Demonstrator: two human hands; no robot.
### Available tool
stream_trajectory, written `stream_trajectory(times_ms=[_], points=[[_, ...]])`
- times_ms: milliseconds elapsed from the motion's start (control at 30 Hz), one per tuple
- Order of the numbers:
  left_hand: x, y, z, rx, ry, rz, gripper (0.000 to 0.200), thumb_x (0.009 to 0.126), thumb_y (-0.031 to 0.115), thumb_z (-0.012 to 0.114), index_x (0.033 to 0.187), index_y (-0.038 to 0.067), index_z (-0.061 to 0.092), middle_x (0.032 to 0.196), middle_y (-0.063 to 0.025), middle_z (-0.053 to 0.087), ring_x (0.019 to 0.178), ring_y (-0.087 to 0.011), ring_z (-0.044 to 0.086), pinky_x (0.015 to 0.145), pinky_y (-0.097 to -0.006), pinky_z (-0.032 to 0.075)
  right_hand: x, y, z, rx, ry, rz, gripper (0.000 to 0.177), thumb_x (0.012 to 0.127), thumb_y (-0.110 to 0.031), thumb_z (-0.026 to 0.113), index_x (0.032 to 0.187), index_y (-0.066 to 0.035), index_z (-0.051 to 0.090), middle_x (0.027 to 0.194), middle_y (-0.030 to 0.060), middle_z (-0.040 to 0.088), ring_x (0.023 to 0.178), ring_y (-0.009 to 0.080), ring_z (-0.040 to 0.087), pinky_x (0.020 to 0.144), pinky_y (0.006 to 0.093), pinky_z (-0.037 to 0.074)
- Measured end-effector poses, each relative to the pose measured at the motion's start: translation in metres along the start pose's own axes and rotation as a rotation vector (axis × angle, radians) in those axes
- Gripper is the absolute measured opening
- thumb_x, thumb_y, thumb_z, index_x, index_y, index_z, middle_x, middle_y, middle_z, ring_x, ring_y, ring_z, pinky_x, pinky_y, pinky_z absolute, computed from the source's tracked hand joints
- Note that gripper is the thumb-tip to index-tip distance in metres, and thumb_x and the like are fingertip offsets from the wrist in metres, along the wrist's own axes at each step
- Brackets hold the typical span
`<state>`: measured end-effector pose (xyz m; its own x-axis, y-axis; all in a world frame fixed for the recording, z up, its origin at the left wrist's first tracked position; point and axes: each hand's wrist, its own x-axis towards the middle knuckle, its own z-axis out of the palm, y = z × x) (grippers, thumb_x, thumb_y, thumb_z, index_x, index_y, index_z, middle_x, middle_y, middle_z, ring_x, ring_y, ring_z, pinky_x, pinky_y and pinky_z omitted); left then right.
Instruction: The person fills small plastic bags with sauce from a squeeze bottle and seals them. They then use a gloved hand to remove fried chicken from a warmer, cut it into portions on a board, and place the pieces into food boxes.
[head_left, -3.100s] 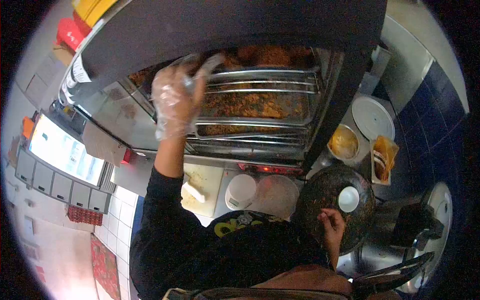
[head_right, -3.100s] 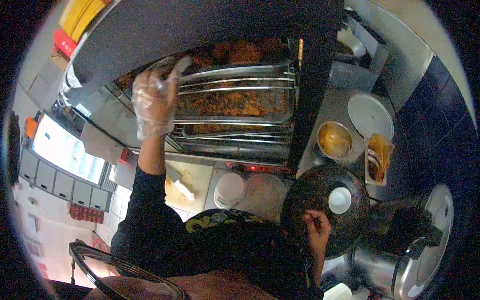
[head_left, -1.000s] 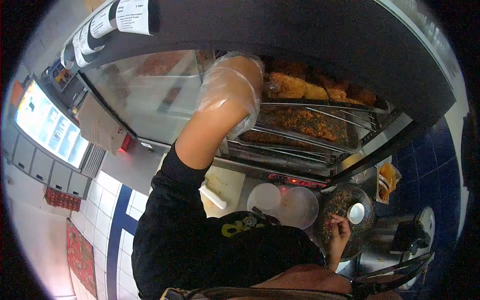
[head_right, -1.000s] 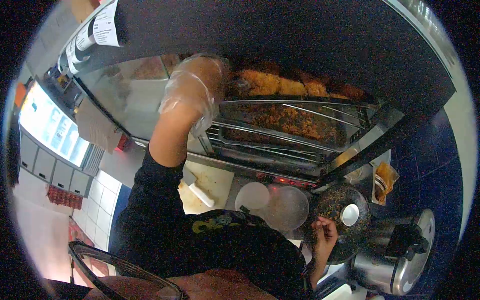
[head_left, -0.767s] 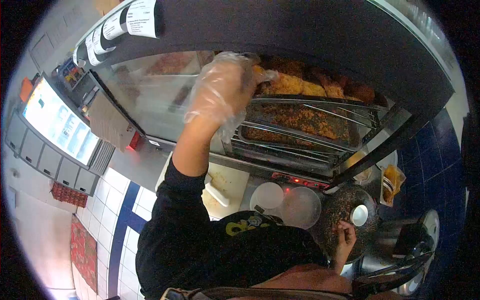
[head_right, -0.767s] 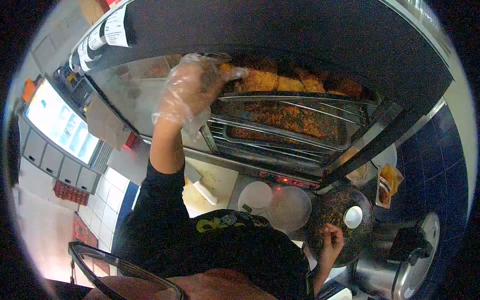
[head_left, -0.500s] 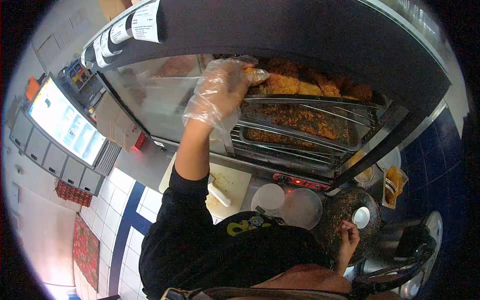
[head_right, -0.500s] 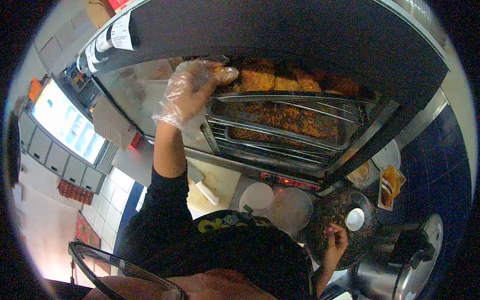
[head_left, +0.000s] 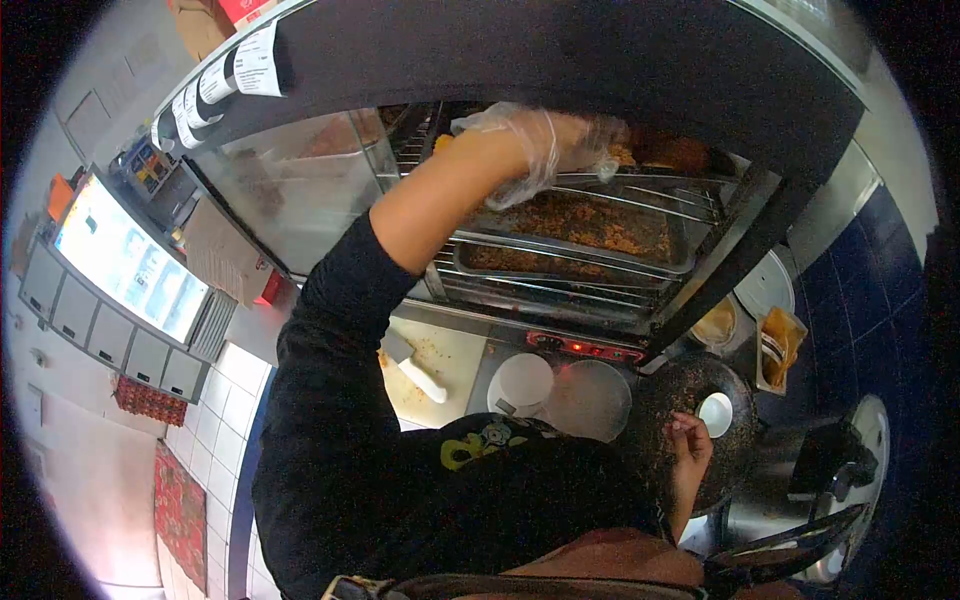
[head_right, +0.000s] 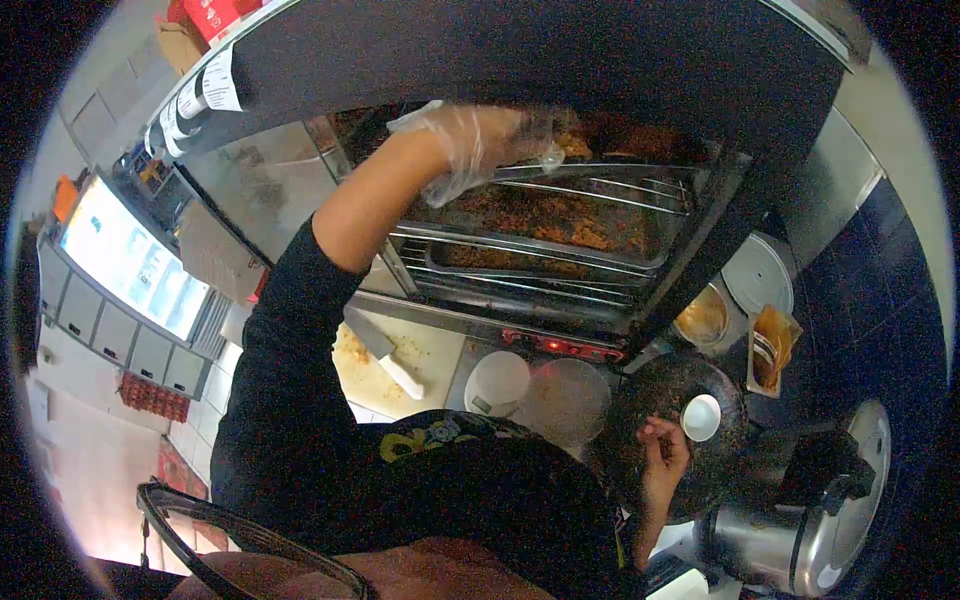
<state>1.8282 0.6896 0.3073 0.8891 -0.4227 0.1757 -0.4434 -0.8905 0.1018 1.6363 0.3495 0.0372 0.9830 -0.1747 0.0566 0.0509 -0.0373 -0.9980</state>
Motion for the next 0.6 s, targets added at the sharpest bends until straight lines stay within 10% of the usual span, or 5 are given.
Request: stream_trajectory(times_ms=[600], points=[[-0.001,-0.046,0.012,0.519,0.213,-0.378,0.053,0.092,0.040,0.041,0.141,0.018,0.038,0.148,-0.0123,0.031,0.137,-0.0360,0.026,0.111,-0.0512,0.019,0.001,0.011,-0.049,0.010,0.013,0.020,0.014,0.089,-0.013,0.063,0.097,-0.002,0.061,0.090,0.0034,0.061,0.078,0.0124,0.058,0.075,0.0272,0.049]])
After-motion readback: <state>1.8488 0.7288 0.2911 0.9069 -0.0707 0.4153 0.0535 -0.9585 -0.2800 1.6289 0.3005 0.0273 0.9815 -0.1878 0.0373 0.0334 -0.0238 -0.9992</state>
